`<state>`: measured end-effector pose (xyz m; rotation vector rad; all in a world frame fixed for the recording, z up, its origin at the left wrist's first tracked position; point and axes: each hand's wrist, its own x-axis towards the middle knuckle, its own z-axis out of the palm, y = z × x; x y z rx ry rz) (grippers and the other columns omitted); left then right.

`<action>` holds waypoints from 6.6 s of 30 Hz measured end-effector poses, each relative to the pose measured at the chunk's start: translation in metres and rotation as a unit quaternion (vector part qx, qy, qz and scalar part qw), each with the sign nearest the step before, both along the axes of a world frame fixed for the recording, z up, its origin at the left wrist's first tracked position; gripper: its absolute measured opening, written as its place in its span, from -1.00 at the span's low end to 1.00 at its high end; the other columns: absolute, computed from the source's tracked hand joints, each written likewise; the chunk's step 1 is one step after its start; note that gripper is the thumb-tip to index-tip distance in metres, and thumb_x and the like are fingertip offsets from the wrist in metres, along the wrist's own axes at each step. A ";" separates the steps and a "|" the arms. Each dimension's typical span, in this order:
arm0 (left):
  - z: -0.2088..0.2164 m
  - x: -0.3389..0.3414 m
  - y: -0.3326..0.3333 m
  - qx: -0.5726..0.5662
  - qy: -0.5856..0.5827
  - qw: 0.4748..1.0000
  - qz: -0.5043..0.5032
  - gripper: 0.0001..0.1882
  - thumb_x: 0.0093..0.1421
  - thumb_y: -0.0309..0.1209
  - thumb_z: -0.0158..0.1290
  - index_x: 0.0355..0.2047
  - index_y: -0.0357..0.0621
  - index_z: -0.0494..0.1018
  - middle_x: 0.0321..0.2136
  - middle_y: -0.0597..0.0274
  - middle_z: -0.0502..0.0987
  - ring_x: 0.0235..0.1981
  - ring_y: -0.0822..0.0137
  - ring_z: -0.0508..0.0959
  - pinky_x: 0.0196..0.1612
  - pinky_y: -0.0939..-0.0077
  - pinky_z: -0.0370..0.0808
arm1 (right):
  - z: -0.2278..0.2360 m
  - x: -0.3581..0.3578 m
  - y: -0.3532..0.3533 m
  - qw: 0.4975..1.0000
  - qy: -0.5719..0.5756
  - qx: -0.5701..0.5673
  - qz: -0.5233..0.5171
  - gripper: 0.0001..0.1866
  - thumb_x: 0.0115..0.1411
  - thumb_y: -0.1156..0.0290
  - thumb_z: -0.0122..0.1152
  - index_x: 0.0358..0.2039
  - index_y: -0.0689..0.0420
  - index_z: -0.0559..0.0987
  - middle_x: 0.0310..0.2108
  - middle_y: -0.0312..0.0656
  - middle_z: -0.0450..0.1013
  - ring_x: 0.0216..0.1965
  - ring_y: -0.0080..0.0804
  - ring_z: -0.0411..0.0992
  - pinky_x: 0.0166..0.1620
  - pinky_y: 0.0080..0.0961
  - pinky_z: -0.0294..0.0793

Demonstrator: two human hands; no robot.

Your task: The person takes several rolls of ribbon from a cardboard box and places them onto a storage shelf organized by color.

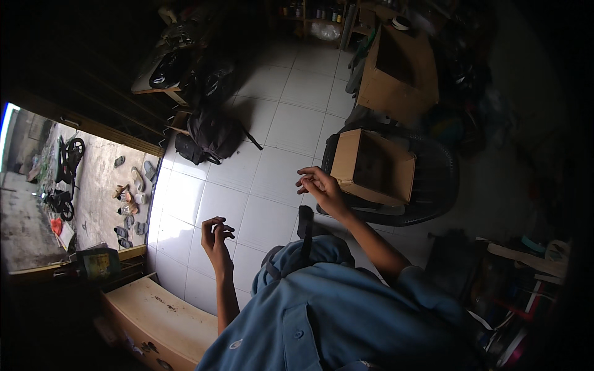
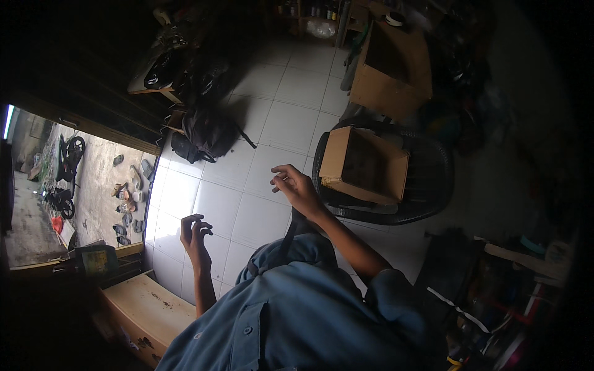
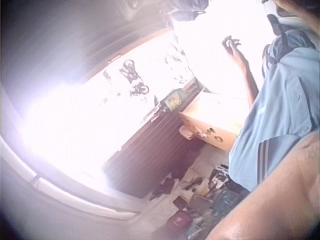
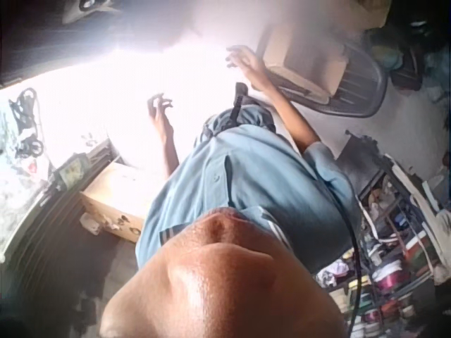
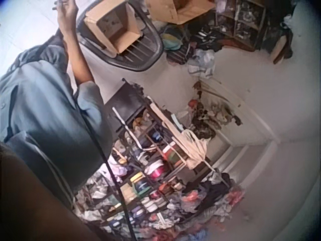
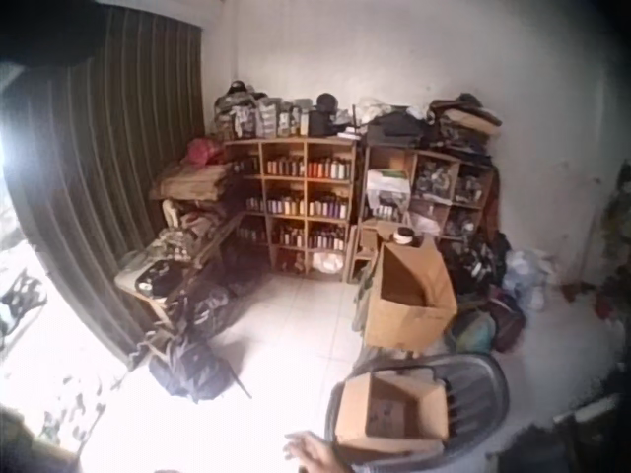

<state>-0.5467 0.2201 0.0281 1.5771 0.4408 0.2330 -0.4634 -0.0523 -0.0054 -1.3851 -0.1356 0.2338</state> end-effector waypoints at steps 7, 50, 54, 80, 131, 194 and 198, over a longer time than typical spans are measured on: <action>-0.014 0.144 -0.007 -0.023 0.016 0.999 -0.040 -0.88 0.23 -0.42 -0.03 -0.36 -0.22 0.35 -0.29 0.12 0.46 -0.42 0.39 0.51 -0.43 0.55 0.43 | 0.000 0.145 -0.016 0.999 -0.003 -0.008 -0.035 -0.74 0.29 0.43 0.01 -0.04 0.25 0.41 -0.32 -0.16 0.46 -0.28 -0.50 0.50 -0.16 -0.60 0.47; -0.066 0.993 -0.604 -0.092 0.108 0.749 -0.648 -0.61 0.33 -0.19 -0.14 -0.02 -0.25 0.34 -0.25 0.06 0.53 -0.25 0.30 0.55 -0.21 0.49 0.46 | -0.040 0.687 -0.433 0.798 0.115 0.036 -0.590 -0.65 0.29 0.36 0.02 0.02 0.29 0.39 -0.14 -0.04 0.45 -0.26 -0.37 0.51 -0.22 -0.52 0.48; -0.108 1.050 -0.728 -0.040 0.170 0.704 -0.689 -0.36 0.22 0.05 -0.06 0.14 -0.15 0.22 -0.09 0.02 0.45 -0.11 0.22 0.51 -0.10 0.31 0.46 | -0.067 0.716 -0.490 0.754 0.149 0.010 -0.640 -0.62 0.30 0.32 0.02 0.05 0.26 0.39 -0.08 -0.05 0.43 -0.20 -0.33 0.51 -0.18 -0.49 0.49; -0.204 1.130 -0.865 0.016 0.327 0.463 -0.824 -0.44 0.18 -0.07 0.12 0.03 -0.17 0.29 -0.21 0.18 0.44 -0.29 0.41 0.52 -0.29 0.58 0.50 | -0.130 0.887 -0.596 0.481 0.277 0.020 -0.832 -0.24 -0.09 0.32 0.48 0.00 0.36 0.22 -0.10 0.08 0.40 -0.06 -0.26 0.42 -0.03 -0.43 0.45; -0.021 0.939 -0.627 -0.120 0.178 0.439 -0.872 -0.32 0.19 -0.34 0.02 0.25 -0.18 -0.02 0.15 -0.04 0.18 0.19 0.13 0.20 0.24 0.26 0.14 | 0.011 0.776 -0.303 0.246 -0.031 -0.058 -0.967 -0.29 0.29 -0.04 -0.14 0.26 0.22 0.08 0.23 0.05 0.06 0.27 -0.11 0.02 0.28 -0.24 -0.02; -0.247 1.113 -1.133 0.132 -0.291 -0.070 -0.945 -0.61 0.25 -0.15 0.03 -0.09 -0.19 0.48 -0.17 -0.02 0.54 -0.11 0.06 0.52 -0.02 0.33 0.39 | -0.186 0.949 -0.587 0.566 0.219 0.050 -0.794 0.05 0.01 0.26 0.39 0.37 -0.09 -0.11 0.20 0.02 0.24 0.17 -0.21 0.29 0.19 -0.32 0.28; -0.255 1.136 -1.140 0.141 -0.378 -0.064 -0.913 -0.63 0.25 -0.19 0.03 -0.09 -0.21 0.48 -0.20 -0.02 0.54 -0.13 0.05 0.52 -0.04 0.34 0.41 | -0.180 0.948 -0.586 0.554 0.227 0.030 -0.800 0.02 0.01 0.30 0.38 0.37 -0.08 -0.08 0.12 -0.02 0.34 0.12 -0.24 0.35 0.17 -0.34 0.31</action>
